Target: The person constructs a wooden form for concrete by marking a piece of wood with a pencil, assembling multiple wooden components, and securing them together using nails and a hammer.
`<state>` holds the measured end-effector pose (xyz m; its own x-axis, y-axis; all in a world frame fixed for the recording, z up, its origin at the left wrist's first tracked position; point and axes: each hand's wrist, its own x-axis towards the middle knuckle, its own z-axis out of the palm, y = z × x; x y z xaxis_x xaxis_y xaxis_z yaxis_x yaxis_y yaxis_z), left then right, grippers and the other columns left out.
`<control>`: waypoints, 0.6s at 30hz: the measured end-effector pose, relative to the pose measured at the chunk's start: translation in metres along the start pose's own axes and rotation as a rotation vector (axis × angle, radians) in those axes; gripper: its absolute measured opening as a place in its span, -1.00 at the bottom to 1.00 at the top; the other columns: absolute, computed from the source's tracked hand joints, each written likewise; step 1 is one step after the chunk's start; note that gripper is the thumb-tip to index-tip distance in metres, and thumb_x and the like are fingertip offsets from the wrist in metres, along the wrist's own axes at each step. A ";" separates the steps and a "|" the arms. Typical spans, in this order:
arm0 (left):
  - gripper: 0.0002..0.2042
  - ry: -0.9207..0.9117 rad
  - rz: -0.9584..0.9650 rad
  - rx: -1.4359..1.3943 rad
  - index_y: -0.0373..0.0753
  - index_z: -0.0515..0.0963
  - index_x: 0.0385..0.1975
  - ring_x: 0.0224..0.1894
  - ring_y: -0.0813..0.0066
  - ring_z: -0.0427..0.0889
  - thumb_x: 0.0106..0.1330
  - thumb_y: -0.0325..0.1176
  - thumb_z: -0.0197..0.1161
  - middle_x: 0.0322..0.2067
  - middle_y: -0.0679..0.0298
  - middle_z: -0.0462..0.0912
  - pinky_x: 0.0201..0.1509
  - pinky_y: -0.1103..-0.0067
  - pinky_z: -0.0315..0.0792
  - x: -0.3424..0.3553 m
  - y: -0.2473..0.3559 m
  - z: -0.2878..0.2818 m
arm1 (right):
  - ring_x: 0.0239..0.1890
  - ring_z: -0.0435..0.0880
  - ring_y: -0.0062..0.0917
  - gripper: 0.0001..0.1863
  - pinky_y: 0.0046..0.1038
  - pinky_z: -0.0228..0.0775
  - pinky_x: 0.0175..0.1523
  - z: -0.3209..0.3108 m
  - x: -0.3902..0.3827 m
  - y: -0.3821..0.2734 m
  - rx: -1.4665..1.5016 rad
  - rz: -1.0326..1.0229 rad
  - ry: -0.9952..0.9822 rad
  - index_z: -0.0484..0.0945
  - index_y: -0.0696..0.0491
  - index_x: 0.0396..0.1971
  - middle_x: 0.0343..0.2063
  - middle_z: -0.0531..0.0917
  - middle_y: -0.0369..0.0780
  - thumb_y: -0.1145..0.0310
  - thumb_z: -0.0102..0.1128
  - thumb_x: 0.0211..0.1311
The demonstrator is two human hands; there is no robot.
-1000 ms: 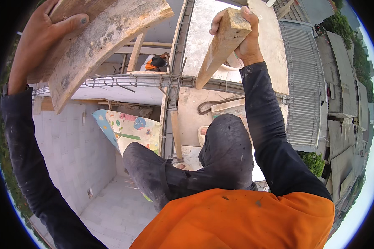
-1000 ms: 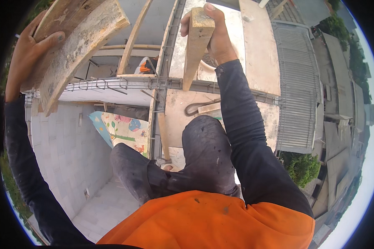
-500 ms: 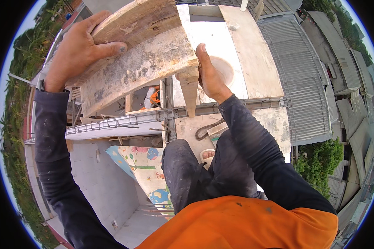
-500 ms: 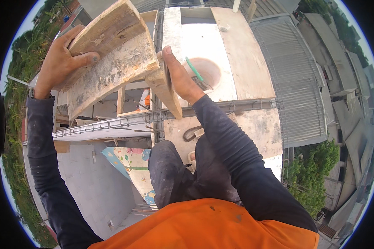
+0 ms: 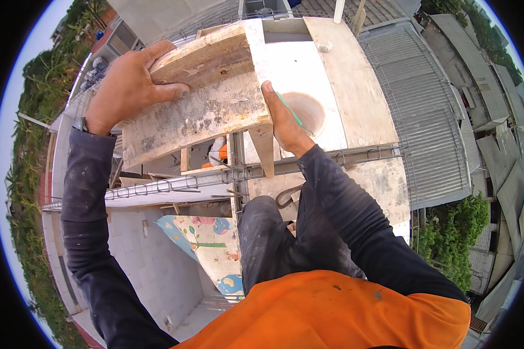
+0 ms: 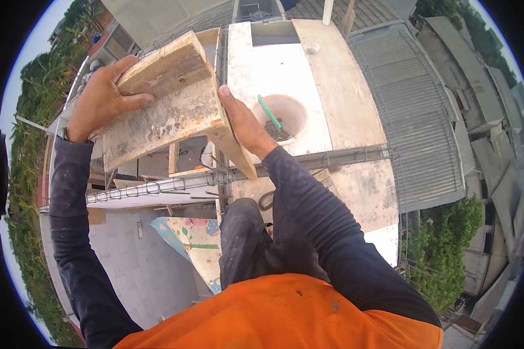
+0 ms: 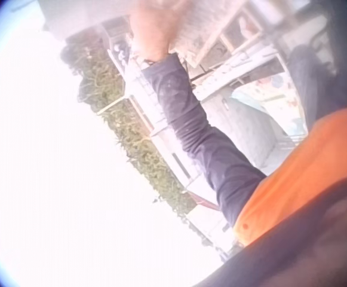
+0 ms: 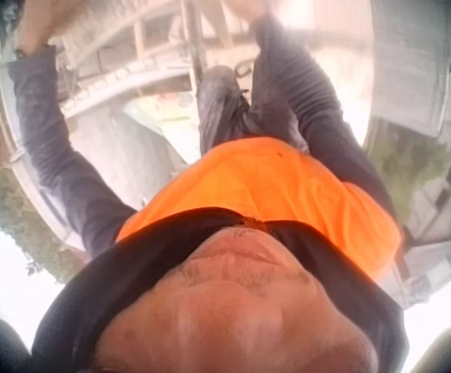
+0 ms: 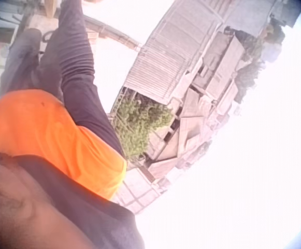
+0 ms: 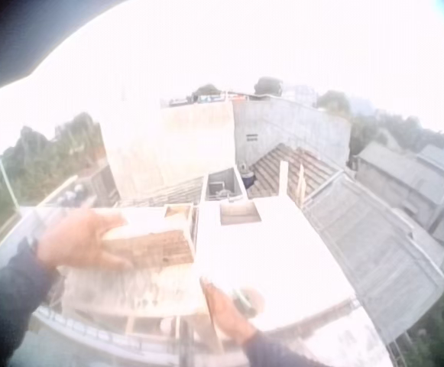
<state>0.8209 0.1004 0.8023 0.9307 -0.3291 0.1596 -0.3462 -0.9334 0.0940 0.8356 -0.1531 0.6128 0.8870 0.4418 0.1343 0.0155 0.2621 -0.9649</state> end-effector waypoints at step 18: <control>-0.40 0.015 0.086 0.029 -0.26 0.57 0.10 -0.25 -0.07 0.73 0.11 -0.09 0.56 -0.33 -0.11 0.73 -0.10 0.24 0.56 0.006 0.014 0.002 | 0.21 0.54 -0.46 -0.16 -0.45 0.28 0.35 0.014 -0.025 -0.015 0.209 -0.039 0.160 0.47 0.29 0.26 0.18 0.59 -0.06 -0.28 -0.29 0.60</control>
<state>0.8218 0.0854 0.8025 0.8956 -0.4064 0.1810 -0.4212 -0.9055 0.0513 0.8065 -0.1560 0.6266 0.9497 0.2906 0.1171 -0.0294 0.4549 -0.8901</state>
